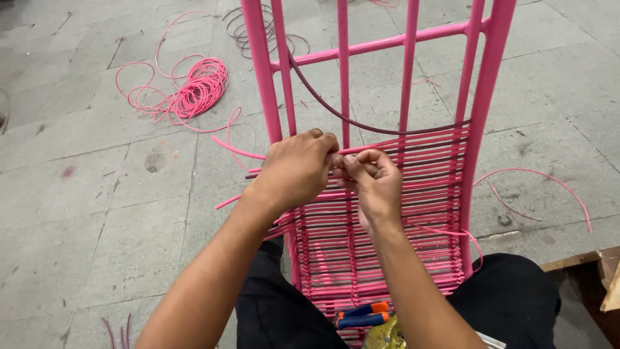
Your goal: Weaving plastic straps onto a pink metal chair frame using a nail gun and pliers.
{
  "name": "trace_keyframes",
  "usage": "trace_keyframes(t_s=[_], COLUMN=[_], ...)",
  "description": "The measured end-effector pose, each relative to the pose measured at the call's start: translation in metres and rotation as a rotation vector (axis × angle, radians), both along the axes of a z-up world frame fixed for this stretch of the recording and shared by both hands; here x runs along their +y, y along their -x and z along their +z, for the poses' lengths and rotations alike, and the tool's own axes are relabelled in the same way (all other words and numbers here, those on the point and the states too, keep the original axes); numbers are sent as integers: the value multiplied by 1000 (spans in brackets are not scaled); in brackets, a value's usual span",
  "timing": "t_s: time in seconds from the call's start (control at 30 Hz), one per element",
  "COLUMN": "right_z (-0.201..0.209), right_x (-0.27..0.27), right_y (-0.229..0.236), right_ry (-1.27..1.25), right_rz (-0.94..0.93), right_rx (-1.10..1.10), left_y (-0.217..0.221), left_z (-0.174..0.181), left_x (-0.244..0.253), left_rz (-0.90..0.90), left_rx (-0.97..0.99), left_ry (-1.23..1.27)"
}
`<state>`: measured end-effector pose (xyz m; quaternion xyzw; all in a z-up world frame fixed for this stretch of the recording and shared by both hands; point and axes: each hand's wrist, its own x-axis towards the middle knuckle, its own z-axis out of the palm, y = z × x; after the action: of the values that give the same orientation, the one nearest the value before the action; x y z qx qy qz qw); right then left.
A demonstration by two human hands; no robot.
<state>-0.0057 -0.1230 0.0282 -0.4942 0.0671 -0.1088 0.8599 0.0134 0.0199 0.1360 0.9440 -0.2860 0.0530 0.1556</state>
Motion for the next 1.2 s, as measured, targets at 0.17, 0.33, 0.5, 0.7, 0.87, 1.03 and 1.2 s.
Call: trace_keyframes(t_s=[0.17, 0.33, 0.5, 0.7, 0.87, 1.03, 1.2], right_z=[-17, -8, -10, -10, 7, 9, -6], right_x=[-4, -7, 0, 14, 17, 17, 5], right_y=[-5, 5, 3, -3, 1, 2, -2], right_ry=[-68, 111, 132, -78, -87, -96, -75], right_rz=[-26, 16, 5, -200, -249, -244, -209], right_rx=[-67, -34, -34, -70, -46, -46, -86], left_y=[-3, -6, -4, 2, 4, -3, -6], left_z=[-16, -28, -28, -28, -27, -26, -27], left_x=[1, 2, -2, -6, -6, -8, -8], left_rz=[-76, -162, -97, -61, -62, -28, -36], left_rx=[-213, -457, -341, -265, -182, -88, -163], left_ry=[39, 183, 98, 76, 202, 340, 319])
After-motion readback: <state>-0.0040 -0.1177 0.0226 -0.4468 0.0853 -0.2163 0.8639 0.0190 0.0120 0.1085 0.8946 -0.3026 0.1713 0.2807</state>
